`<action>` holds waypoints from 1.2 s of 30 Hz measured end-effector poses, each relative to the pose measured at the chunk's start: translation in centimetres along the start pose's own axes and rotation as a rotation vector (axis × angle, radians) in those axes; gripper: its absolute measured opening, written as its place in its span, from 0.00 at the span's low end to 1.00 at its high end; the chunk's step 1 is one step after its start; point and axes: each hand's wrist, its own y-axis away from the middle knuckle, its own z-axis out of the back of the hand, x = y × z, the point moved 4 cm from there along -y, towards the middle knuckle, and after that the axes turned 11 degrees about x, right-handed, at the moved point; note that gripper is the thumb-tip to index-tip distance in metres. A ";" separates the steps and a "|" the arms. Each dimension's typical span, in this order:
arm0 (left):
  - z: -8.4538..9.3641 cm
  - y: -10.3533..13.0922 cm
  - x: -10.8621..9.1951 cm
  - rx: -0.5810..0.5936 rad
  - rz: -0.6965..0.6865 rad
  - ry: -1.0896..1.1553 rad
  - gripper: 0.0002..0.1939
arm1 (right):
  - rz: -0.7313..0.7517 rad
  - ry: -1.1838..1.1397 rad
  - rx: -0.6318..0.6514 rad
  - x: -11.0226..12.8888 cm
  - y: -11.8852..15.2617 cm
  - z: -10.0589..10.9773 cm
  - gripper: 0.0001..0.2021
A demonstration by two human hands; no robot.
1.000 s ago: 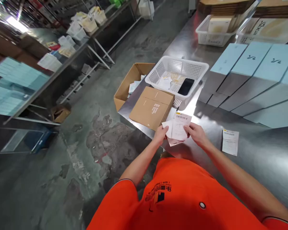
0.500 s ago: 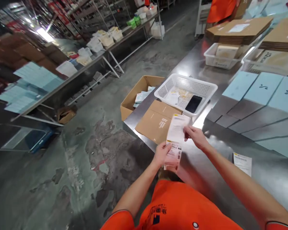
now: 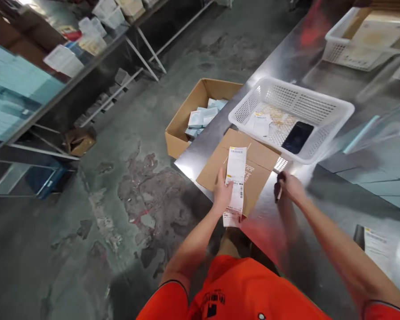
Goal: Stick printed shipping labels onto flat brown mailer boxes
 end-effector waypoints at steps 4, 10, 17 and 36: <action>0.4 -0.4 -0.4 0.064 -0.002 -0.321 0.23 | 0.121 -0.514 -0.005 -0.3 3.0 2.7 0.13; 0.2 -0.8 0.2 0.113 0.107 -0.444 0.26 | 0.402 -0.879 0.072 10.0 6.0 -0.1 0.17; 0.4 -0.9 0.6 0.104 0.119 -0.395 0.30 | 0.364 -0.404 0.049 15.3 3.3 -6.8 0.17; 0.4 -1.1 -0.7 0.255 0.134 -0.917 0.30 | 0.668 0.018 -0.161 16.6 2.1 -8.5 0.06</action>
